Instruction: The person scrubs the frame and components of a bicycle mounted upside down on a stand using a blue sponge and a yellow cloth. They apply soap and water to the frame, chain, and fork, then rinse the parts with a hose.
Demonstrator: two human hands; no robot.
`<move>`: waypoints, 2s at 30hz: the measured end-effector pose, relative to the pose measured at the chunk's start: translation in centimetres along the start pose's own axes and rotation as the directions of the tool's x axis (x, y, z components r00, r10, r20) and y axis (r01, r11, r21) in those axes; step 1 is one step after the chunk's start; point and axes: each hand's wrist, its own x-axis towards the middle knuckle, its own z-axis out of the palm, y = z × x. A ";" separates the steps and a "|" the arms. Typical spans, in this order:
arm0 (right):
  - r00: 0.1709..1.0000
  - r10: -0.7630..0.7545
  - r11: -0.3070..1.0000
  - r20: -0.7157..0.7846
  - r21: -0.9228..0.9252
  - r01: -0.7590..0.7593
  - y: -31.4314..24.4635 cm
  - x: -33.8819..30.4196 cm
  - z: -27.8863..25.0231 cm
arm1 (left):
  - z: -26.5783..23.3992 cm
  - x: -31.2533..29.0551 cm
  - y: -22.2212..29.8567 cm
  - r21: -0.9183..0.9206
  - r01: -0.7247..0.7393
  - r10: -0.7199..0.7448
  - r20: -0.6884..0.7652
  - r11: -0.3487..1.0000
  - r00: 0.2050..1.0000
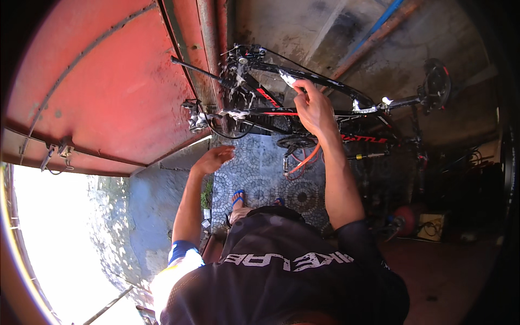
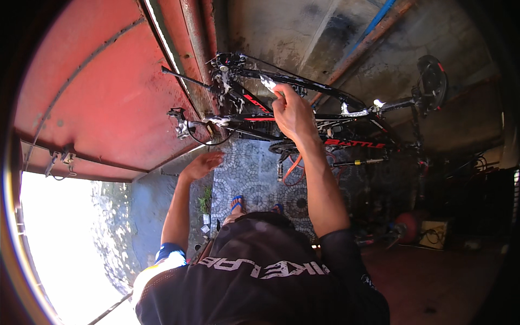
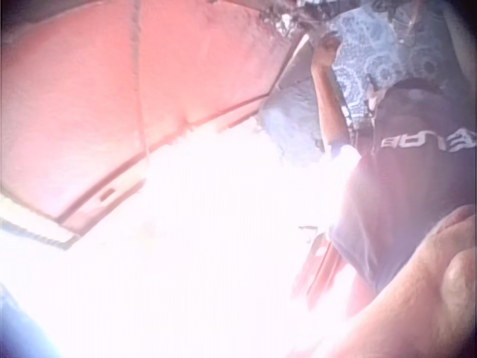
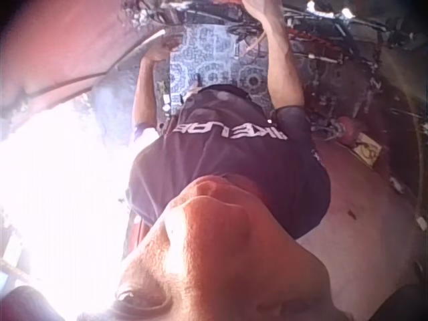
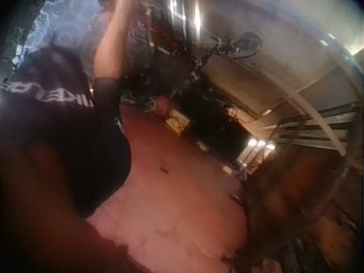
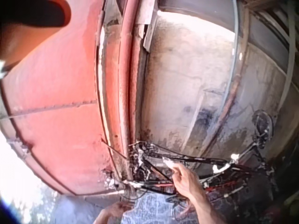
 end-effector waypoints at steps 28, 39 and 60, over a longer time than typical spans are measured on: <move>0.995 -0.085 0.996 -0.058 0.014 0.086 5.2 0.6 1.2 | -7.0 16.0 27.9 0.212 -0.204 0.291 -0.589 0.956 0.754; 0.995 -0.095 0.988 -0.010 0.119 0.096 2.0 1.1 -1.3 | -7.1 16.3 26.4 0.348 -0.013 0.267 -0.694 0.937 0.669; 0.989 -0.106 0.967 -0.107 0.220 0.127 0.8 4.4 -2.4 | -6.0 17.2 28.4 0.201 -0.043 0.189 -0.796 0.979 0.575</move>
